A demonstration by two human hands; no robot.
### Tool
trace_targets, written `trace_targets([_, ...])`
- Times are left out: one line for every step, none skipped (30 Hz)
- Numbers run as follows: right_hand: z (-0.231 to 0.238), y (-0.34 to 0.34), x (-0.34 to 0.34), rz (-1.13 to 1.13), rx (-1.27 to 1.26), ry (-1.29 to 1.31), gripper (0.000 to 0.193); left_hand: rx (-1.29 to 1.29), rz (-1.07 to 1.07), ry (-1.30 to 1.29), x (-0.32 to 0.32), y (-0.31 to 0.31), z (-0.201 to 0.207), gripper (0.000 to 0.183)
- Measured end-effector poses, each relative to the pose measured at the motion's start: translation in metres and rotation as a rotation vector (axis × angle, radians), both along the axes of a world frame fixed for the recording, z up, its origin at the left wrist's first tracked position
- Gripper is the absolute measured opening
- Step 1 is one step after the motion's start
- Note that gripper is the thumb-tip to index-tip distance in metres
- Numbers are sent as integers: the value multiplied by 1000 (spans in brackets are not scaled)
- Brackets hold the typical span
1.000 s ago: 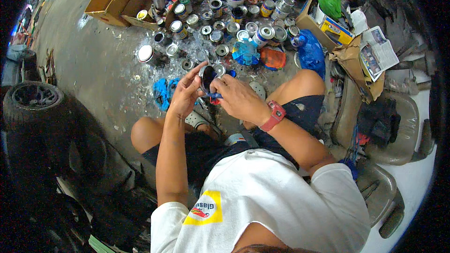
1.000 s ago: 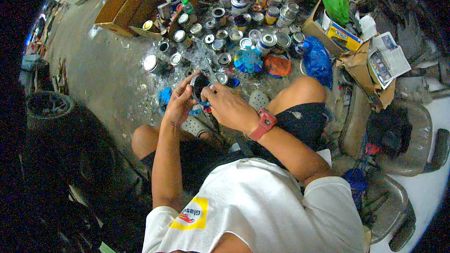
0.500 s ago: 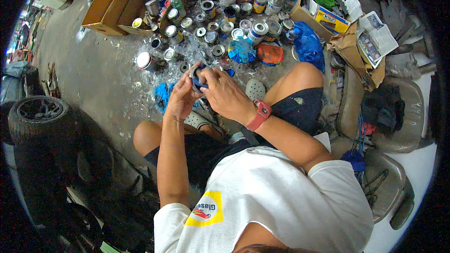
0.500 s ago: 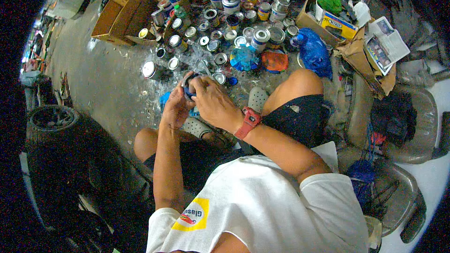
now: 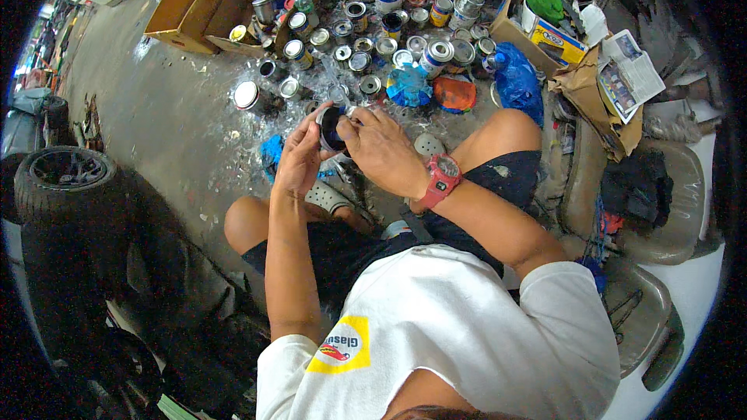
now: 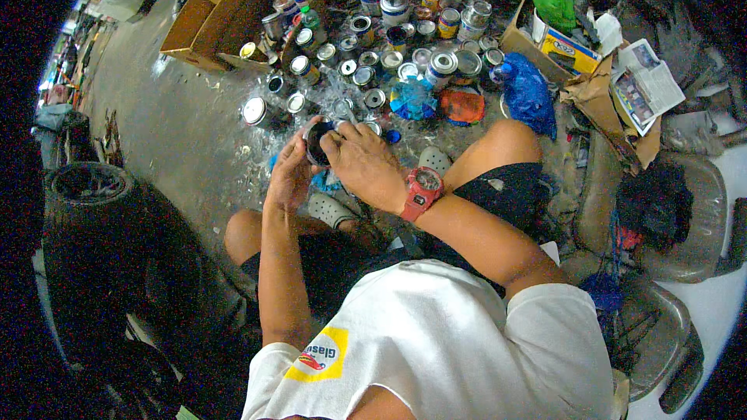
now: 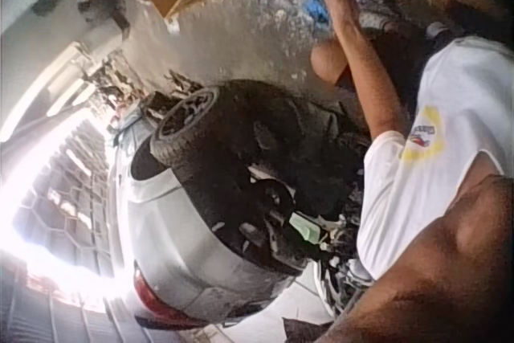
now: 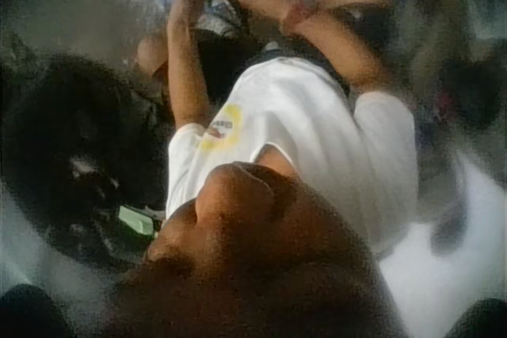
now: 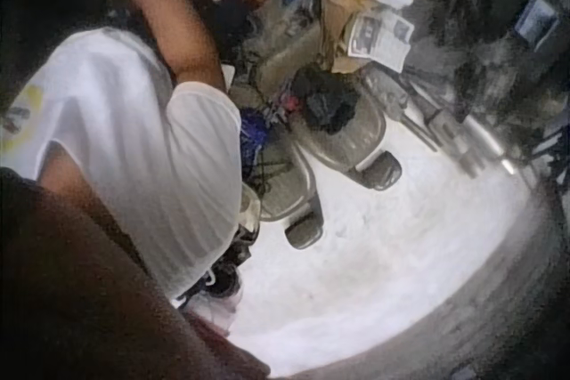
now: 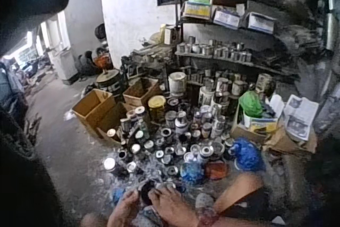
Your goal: The person cleans a metal spray gun cup by wiping it with rags and moves various paint cans in a workshop area.
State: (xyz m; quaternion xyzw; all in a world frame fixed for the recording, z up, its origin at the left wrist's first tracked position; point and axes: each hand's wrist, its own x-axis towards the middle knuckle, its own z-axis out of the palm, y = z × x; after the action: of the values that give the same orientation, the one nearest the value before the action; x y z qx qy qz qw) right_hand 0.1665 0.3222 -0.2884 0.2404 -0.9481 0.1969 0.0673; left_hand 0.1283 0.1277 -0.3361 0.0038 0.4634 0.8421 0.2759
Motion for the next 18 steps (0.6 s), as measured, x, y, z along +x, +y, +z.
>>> trace_targets([0,-3,0,-25,-15,-49,36,-17,6,18,-1,-1,-1,51])
trace_targets([-1,-5,0,-51,-30,-98,33,-34,12,36,-1,-2,-2,50])
trace_targets([-1,-7,-1,-73,-44,-147,30,-90,40,20,0,0,1,51])
trace_targets([1,-7,-4,-109,-194,-317,31,-99,41,25,1,-1,-1,53])
trace_targets([4,-5,-11,-145,-344,-488,32,-109,42,30,2,-2,-5,54])
trace_targets([6,-2,-19,-184,-488,-657,34,-113,43,35,2,-1,-10,55])
trace_targets([-34,7,-26,-154,-863,-612,36,-70,8,23,-1,2,-13,60])
trace_targets([-49,14,-33,-180,-1223,-879,40,-79,8,45,-2,5,-11,61])
trace_targets([-46,14,-30,-180,-1265,-871,37,-92,16,64,-2,9,-7,63])
trace_targets([-43,14,-25,-181,-1306,-862,35,-105,23,83,-2,10,-6,64])
trace_targets([-39,14,-21,-172,-1115,-770,33,-135,2,97,-3,6,-8,62])
trace_targets([-32,16,-15,-162,-926,-676,32,-165,2,82,-2,5,-13,61])
trace_targets([-29,17,-10,-150,-739,-580,31,-194,1,67,-2,6,-18,60])
trace_targets([-29,17,-6,-118,-578,-475,32,-224,0,52,-1,7,-23,60])
trace_targets([-29,19,-4,-90,-418,-361,33,-260,13,102,0,13,-16,56])
trace_targets([-28,20,-4,-61,-259,-247,34,-209,25,65,-1,13,-18,56])
trace_targets([-26,22,-5,-92,-279,-238,33,-158,38,29,-3,13,-21,56])
trace_targets([-24,22,-7,-118,-301,-231,32,-111,54,-9,-4,12,-20,55])
